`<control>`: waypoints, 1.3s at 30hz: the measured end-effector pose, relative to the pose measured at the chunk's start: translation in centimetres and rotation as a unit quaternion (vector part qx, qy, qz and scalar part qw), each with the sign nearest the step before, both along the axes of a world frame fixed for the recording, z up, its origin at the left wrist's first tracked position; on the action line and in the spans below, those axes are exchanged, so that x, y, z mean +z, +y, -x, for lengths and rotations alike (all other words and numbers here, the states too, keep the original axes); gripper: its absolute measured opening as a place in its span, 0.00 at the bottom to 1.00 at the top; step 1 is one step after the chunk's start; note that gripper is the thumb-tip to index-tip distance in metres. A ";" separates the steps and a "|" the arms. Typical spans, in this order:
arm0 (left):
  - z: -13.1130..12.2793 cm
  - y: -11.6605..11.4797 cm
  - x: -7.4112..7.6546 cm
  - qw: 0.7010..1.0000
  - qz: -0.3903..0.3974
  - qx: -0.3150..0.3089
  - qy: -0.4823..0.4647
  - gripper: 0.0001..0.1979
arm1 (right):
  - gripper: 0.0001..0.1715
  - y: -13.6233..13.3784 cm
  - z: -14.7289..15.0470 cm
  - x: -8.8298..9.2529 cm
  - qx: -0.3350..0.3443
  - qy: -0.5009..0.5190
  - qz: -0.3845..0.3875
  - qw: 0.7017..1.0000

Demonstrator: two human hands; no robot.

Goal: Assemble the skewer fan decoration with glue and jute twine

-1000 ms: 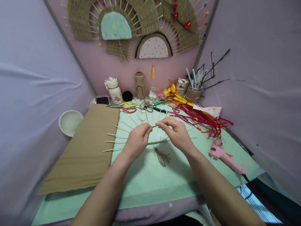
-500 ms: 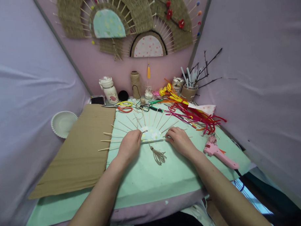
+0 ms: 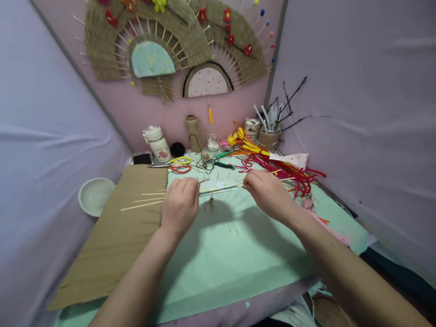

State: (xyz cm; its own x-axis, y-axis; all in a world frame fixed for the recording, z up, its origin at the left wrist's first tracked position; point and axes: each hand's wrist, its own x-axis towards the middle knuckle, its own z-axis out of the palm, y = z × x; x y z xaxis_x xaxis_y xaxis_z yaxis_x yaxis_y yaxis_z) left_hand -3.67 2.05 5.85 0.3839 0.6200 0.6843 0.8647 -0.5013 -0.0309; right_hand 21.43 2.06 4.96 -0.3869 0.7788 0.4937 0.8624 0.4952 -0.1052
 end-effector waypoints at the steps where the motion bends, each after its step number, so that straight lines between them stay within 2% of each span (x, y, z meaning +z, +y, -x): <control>1: -0.1 0.3 1.1 1.000 -0.019 -0.004 0.006 0.12 | 0.07 -0.1 -0.1 1.2 0.003 0.009 -0.007 1.000; 5: -0.8 0.6 4.9 0.996 -0.077 -0.003 0.047 0.13 | 0.09 -1.1 -0.4 5.2 0.017 0.064 -0.016 0.998; 8: -1.2 0.2 6.1 0.991 -0.111 -0.004 0.078 0.15 | 0.10 -2.1 -0.5 6.4 0.014 0.080 -0.015 0.997; 14: -0.7 -0.2 5.3 0.991 -0.097 -0.069 0.060 0.08 | 0.08 -2.9 -1.0 5.1 0.021 0.077 -0.028 0.996; 17: -0.1 -0.2 5.1 0.992 -0.071 -0.085 0.054 0.13 | 0.09 -3.0 -1.1 4.7 0.020 0.073 -0.038 0.996; 24: 0.4 -0.5 6.5 0.986 -0.008 -0.137 0.095 0.17 | 0.10 -3.4 -1.3 4.7 0.034 0.079 -0.039 0.996; 29: 0.7 -0.9 6.7 0.979 -0.014 -0.168 0.119 0.10 | 0.10 -3.5 -1.4 4.5 0.034 0.082 -0.041 0.995; 33: 1.0 -1.7 6.0 0.974 -0.032 -0.159 0.161 0.24 | 0.10 -3.7 -1.6 4.1 0.041 0.088 -0.039 0.994; 39: 1.0 -2.5 4.6 0.965 -0.062 -0.139 0.212 0.07 | 0.08 -4.3 -1.6 3.1 0.062 0.099 -0.086 0.989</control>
State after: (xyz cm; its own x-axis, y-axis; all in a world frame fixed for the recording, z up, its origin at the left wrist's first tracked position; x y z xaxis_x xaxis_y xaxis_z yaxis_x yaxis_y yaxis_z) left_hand -4.68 -0.44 10.49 0.7860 0.3755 0.4911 0.5933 -0.6817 -0.4281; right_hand 23.01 -2.26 8.02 -0.3562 0.6296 0.6905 0.7650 0.6208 -0.1713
